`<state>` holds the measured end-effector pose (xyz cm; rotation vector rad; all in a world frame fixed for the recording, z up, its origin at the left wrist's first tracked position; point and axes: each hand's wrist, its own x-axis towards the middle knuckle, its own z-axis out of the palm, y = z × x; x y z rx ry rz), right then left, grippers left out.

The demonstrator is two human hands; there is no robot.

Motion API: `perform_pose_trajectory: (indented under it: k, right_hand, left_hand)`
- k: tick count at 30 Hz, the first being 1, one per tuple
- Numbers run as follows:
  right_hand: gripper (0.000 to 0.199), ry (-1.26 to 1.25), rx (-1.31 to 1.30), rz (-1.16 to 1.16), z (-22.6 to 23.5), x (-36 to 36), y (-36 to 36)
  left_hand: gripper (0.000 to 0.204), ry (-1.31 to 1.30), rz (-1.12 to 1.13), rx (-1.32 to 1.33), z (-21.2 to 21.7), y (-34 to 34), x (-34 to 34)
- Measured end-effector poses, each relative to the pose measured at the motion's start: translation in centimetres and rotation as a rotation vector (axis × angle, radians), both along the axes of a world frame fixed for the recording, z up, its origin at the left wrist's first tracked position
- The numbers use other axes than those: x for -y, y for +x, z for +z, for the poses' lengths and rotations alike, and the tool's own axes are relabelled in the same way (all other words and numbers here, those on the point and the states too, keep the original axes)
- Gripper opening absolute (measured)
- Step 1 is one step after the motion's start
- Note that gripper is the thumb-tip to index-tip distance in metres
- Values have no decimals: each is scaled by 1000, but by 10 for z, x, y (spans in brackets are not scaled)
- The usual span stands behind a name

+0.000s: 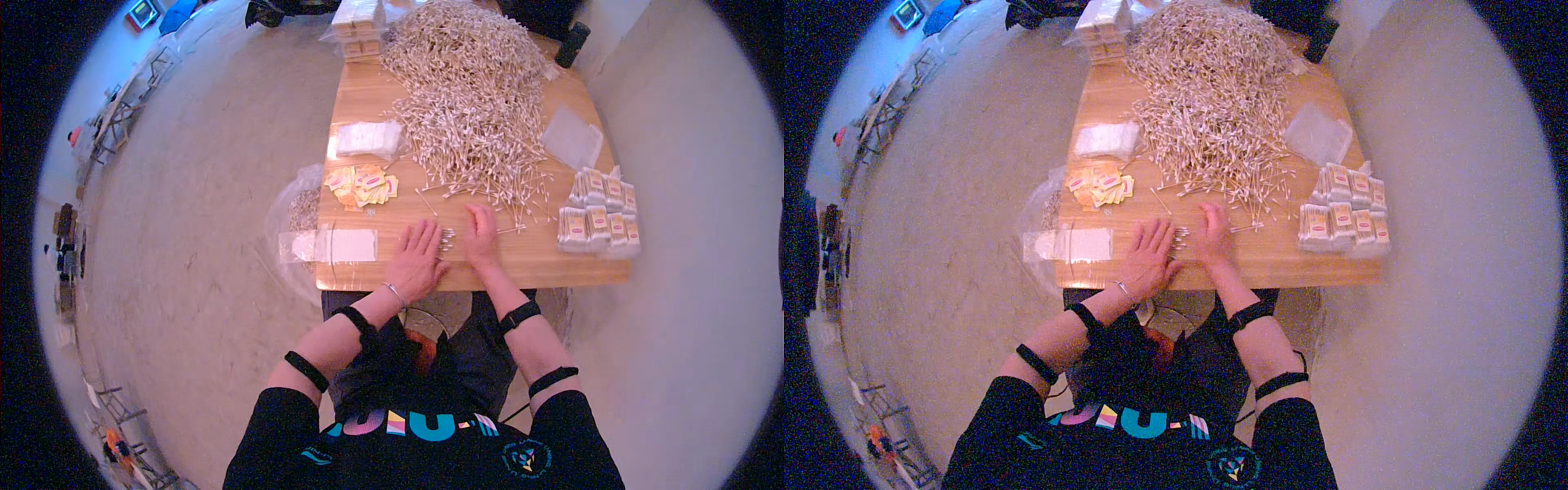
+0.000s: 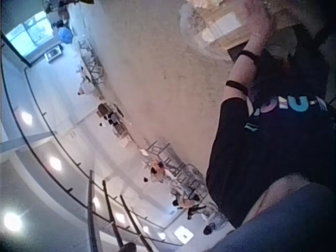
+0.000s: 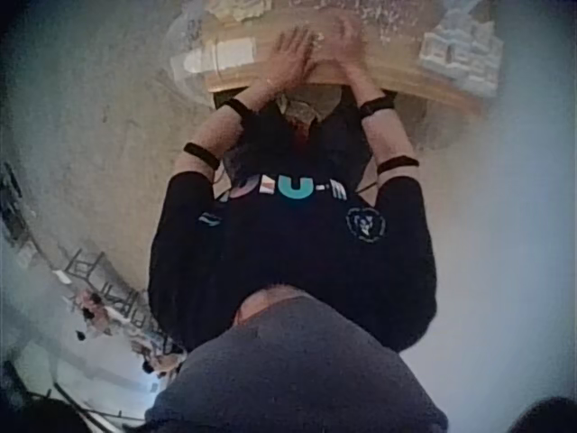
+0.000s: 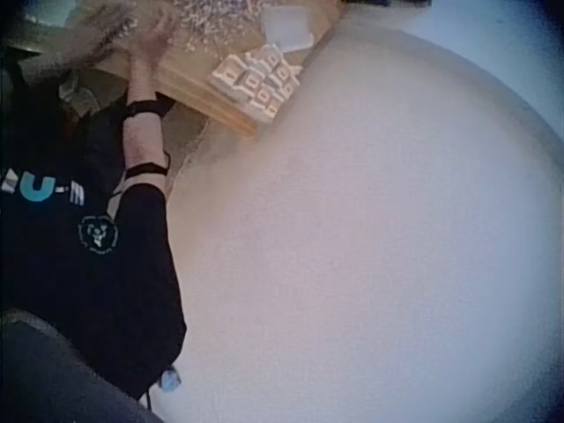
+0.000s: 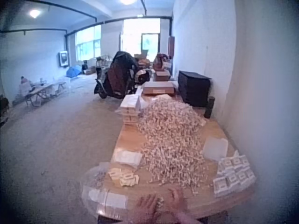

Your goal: The recorder is counting out small white sticks and placing them into small plastic bags.

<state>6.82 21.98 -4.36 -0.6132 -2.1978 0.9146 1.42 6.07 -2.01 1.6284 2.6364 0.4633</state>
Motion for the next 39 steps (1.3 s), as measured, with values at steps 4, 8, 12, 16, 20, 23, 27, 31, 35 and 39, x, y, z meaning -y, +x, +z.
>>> perform_pose_trajectory:
  k: [4,8,12,16,20,23,27,31,35,39]
  right_hand:
    - [22,20,4,52,1,11,-1]
    - [22,14,-44,77,0,9,1]
    - [23,36,0,65,-2,3,6]
    - [26,20,49,63,4,5,2]
    - [36,-199,63,46,8,23,-4]
    - [38,-295,20,-9,10,40,-12]
    - [39,-305,-73,45,-2,54,-28]
    - [41,-417,-116,87,-4,67,-34]
    - [45,-354,-103,114,-1,64,-33]
    - [53,414,503,297,10,66,-5]
  left_hand:
    - [77,-71,43,25,0,-4,-14]
    - [81,-88,127,25,2,-11,-28]
    - [81,-156,82,75,12,7,-15]
    - [73,43,195,144,5,2,-12]
    - [56,564,373,414,-11,-22,-4]
    - [46,633,510,621,-9,-21,0]
    - [42,739,470,682,-11,-19,-3]
    - [42,883,460,887,-21,-22,-3]
    - [44,1013,467,1071,-29,-26,-5]
    - [51,773,342,853,-24,-30,6]
